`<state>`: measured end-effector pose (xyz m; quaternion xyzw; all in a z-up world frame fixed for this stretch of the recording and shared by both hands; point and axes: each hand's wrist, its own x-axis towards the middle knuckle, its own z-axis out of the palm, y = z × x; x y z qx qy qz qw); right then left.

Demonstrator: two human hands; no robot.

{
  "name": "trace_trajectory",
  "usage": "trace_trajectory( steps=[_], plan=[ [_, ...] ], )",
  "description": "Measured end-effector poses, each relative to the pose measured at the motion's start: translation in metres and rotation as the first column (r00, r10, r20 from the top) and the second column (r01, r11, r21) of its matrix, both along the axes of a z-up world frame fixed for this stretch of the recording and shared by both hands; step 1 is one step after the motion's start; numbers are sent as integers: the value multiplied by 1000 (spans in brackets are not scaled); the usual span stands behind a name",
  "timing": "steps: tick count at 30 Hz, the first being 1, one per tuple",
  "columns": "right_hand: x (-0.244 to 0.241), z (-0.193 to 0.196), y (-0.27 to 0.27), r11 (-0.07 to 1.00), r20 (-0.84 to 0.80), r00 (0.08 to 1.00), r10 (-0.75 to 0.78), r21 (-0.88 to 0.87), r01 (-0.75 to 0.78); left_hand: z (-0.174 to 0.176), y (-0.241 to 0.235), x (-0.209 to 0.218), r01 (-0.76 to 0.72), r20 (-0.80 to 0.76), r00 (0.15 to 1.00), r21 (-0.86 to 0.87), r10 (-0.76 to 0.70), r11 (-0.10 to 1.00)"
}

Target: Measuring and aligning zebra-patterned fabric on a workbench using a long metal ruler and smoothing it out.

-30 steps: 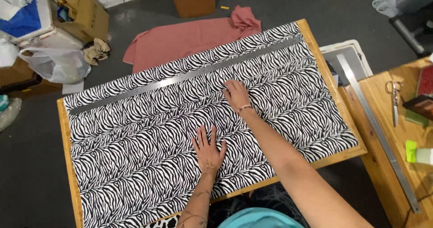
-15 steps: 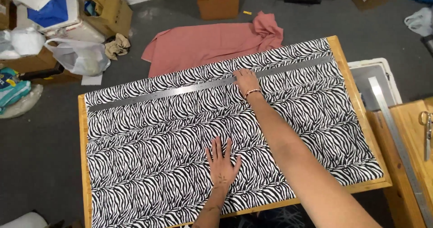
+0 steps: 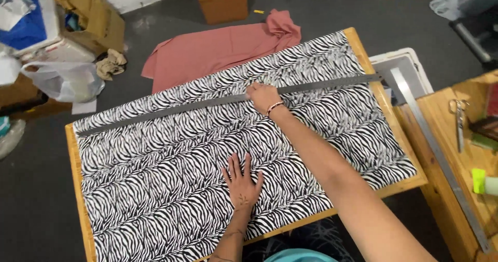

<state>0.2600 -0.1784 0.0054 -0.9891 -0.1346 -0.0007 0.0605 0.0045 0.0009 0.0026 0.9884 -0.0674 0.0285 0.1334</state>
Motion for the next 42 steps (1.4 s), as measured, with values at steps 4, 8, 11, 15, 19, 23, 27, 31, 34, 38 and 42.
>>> trace_trajectory(
  steps=[4, 8, 11, 15, 19, 23, 27, 31, 34, 38, 42],
  plan=[
    [-28, 35, -11, 996, 104, 991, -89, 29, 86, 0, 0, -1, 34, -61, 998, -5, -34, 999],
    [-75, 69, -42, 941, 254, 918, -304, 231, 247, -6, 0, -5, 19, -31, 999, -11, -20, 1000],
    [-128, 110, -75, 795, 162, 857, -489, 488, 361, -8, -1, -4, 20, 23, 1000, 1, -20, 1000],
    [-195, 78, -148, 598, -11, 755, -655, 603, 528, -9, -3, -6, 25, 97, 995, 55, -30, 998],
    [-269, 28, -219, 542, 59, 574, -817, 418, 729, -12, -5, -5, 31, 139, 990, 39, -36, 999],
    [-321, 8, -265, 387, -34, 447, -894, 442, 809, -12, -8, -6, 51, 185, 981, 34, -56, 998],
    [-345, -33, -305, 368, -52, 470, -881, 548, 751, -1, -5, -7, 67, -13, 998, 16, -67, 998],
    [-351, -36, -323, 343, -105, 414, -904, 399, 851, -1, -12, 2, 33, -88, 996, 31, -30, 999],
    [-358, -55, -332, 368, 29, 380, -925, 325, 871, -25, -8, 19, -42, 159, 987, 31, 36, 999],
    [-361, -71, -337, 414, 149, 386, -910, 356, 838, -40, 2, 65, -168, 22, 986, 19, 167, 986],
    [-361, -99, -343, 435, 305, 324, -895, 444, 784, -33, -3, 106, -142, -65, 988, -10, 141, 990]
  ],
)
